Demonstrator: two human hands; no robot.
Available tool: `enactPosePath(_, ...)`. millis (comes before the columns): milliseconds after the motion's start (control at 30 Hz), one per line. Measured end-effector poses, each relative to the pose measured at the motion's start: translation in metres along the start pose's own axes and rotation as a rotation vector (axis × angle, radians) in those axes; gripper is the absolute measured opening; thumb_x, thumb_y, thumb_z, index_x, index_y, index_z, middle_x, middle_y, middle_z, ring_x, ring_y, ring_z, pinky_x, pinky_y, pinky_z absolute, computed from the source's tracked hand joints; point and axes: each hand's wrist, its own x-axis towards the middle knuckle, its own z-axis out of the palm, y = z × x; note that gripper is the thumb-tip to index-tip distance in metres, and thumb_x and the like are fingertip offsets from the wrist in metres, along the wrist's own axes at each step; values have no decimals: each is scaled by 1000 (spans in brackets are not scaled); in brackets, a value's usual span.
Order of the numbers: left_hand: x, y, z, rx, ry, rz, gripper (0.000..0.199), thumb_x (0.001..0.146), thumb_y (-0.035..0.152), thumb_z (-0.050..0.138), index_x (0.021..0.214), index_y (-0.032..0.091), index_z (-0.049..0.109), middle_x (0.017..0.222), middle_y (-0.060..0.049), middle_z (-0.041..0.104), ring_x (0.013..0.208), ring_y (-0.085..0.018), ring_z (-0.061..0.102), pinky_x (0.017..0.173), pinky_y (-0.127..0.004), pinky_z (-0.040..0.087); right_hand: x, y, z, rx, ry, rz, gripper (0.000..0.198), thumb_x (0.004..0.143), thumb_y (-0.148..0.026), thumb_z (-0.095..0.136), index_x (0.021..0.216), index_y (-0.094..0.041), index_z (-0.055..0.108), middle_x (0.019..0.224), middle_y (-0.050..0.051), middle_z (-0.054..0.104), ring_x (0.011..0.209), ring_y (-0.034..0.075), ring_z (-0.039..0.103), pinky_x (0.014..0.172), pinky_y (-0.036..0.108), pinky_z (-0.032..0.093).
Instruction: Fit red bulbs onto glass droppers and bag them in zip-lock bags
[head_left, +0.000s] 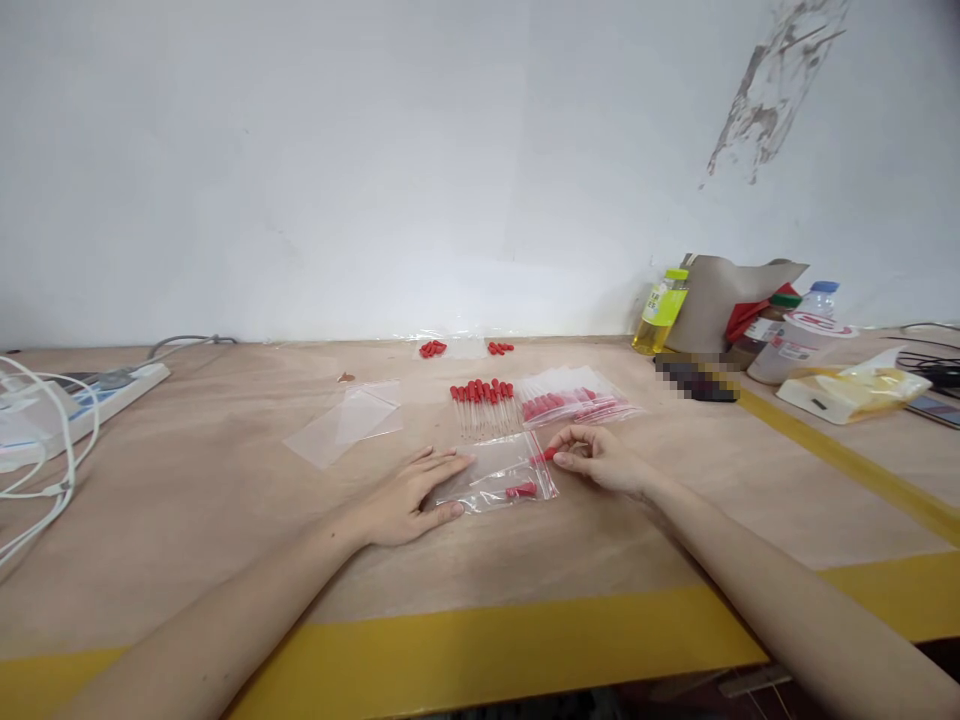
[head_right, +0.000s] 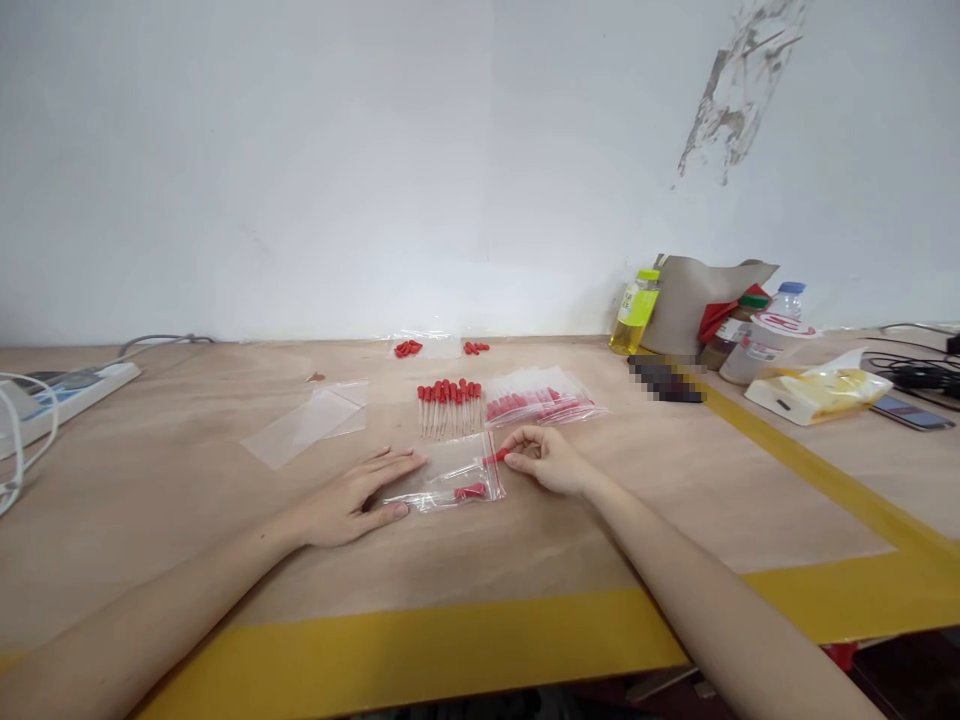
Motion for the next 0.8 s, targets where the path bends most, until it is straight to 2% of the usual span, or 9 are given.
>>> enactPosePath(100,0,-1,0,3,3,6,54,87,47,37,135,28,23,138,-2,34,127,-21,28,105,-41,19,2,4,9,-57,-10,-102,25,62,-35,67,75,-15,59,63,-2,57,52,7,47,49,19,36)
enactPosePath(233,1,-1,1,2,17,5,54,87,47,38,135,28,25,137,-2,36,126,-21,29,105,-41,21,3,5,21,-66,-8,-152,18,64,-33,64,72,-17,63,59,-2,57,53,9,49,51,21,38)
enactPosePath(333,1,-1,1,-16,25,12,53,87,47,39,135,27,26,136,-2,37,126,-21,30,105,-41,21,2,4,25,-205,12,-241,12,68,-28,60,71,-18,67,62,-1,58,57,11,51,54,22,40)
enactPosePath(433,2,-2,1,-33,15,25,51,87,46,39,133,28,29,136,-2,36,126,-20,30,106,-41,19,0,0,23,-291,-134,-322,19,75,-23,52,82,-21,69,77,1,63,72,14,56,66,24,43)
enactPosePath(533,3,-3,1,-34,-6,42,45,87,45,38,129,30,37,137,-2,34,127,-20,29,106,-42,17,-1,-4,14,-259,-238,-272,24,78,-25,48,93,-20,66,88,2,65,80,15,58,71,26,43)
enactPosePath(600,3,-4,0,-32,-21,45,43,88,45,38,128,31,39,138,-2,33,127,-20,28,106,-42,16,3,-5,6,-244,-146,-228,21,76,-28,51,86,-17,66,81,3,66,73,15,58,67,26,44)
enactPosePath(667,3,-5,0,-29,-37,46,42,88,45,37,127,31,39,139,-2,31,128,-19,26,106,-42,15,11,-6,-2,-268,38,-225,16,72,-28,55,74,-16,64,71,2,64,64,13,56,60,24,43)
enactPosePath(733,3,-5,0,-27,-44,50,42,88,45,37,127,31,40,139,-2,30,128,-19,25,106,-42,15,24,-9,-8,-344,219,-233,12,69,-26,57,66,-16,62,62,1,62,58,12,54,55,23,41)
enactPosePath(800,4,-5,0,-27,-45,54,41,88,45,36,127,31,40,139,-2,29,129,-19,25,106,-43,15,40,-15,-9,-460,316,-206,7,67,-23,58,64,-17,61,60,0,61,56,12,53,53,22,40)
